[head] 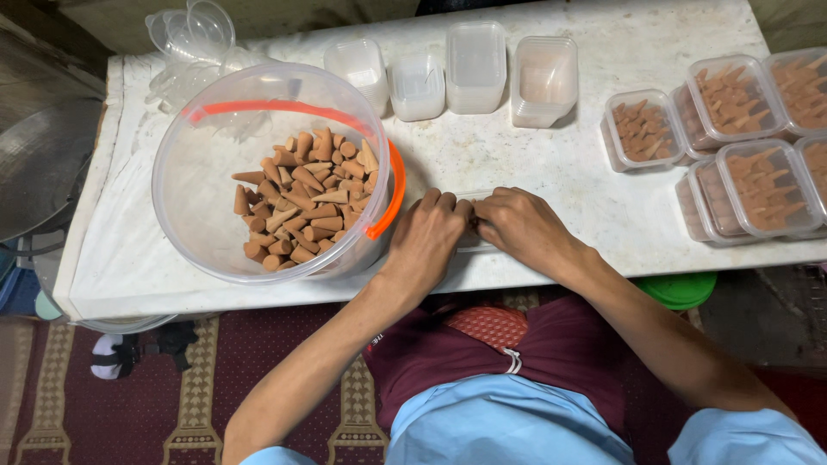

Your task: The person repeatedly picks small cone-shaped objects from a large clear bucket and places them into small rectangular plastic containers on a table. The person arranges the objects in rows within each container and continues filling multiple containers throughout the clip.

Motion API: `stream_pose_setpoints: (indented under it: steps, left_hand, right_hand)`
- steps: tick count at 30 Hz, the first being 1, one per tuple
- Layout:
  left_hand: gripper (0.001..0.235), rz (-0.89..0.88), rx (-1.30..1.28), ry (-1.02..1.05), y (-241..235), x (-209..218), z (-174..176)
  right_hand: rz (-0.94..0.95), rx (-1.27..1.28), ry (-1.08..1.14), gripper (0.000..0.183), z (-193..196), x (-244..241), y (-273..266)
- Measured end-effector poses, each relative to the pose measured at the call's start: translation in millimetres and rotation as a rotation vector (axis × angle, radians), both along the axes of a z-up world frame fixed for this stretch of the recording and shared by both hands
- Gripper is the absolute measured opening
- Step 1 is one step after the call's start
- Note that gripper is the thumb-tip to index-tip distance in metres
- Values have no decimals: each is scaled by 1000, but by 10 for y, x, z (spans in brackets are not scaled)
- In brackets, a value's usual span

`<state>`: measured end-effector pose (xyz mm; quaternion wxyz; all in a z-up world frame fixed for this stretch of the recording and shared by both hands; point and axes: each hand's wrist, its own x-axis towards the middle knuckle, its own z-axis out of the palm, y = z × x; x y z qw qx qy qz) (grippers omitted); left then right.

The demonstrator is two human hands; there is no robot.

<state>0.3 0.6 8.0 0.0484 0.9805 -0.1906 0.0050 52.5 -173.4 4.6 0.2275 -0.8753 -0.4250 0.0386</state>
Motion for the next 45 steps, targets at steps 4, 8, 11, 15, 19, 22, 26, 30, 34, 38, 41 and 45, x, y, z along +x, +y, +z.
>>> stream_pose_setpoints:
  steps: [4,8,11,15,19,22,26,30,34,38,41,45]
  left_hand:
    - [39,-10,46,-40,-11,-16,57]
    - [40,-2,2,-20,13,7,20]
    - [38,-3,24,-37,17,-16,69]
    - [37,0,21,-44,7,-24,93]
    - [37,28,-23,-19,13,-97,172]
    - [26,40,-8,-119,26,-234,352]
    - [25,36,-13,-159,12,-463,657]
    - [21,-5,-240,109,90,-719,1005]
    - [16,-140,-389,181,386,-836,1660]
    - [20,-120,-490,-17,771,-812,2143]
    - [14,54,-397,-133,1094,-653,2244]
    - [12,155,-211,-70,1604,-287,1941]
  right_hand:
    - [1,-16,-15,6,-120,40,-11]
    - [5,-2,-26,5,-147,53,-21]
    - [9,6,-26,6,-74,36,-23]
    - [9,27,-13,8,49,5,-36]
    - [-17,33,8,15,275,-6,-95]
    - [-51,86,8,15,404,34,-192]
    - [-46,216,-31,17,678,116,-313]
    - [-9,344,-126,16,982,167,-342]
    - [103,379,-317,10,1572,8,-135]
    - [256,414,-349,10,1970,-18,168]
    - [411,384,-356,11,2096,77,510]
    - [528,130,-233,19,2004,248,1084]
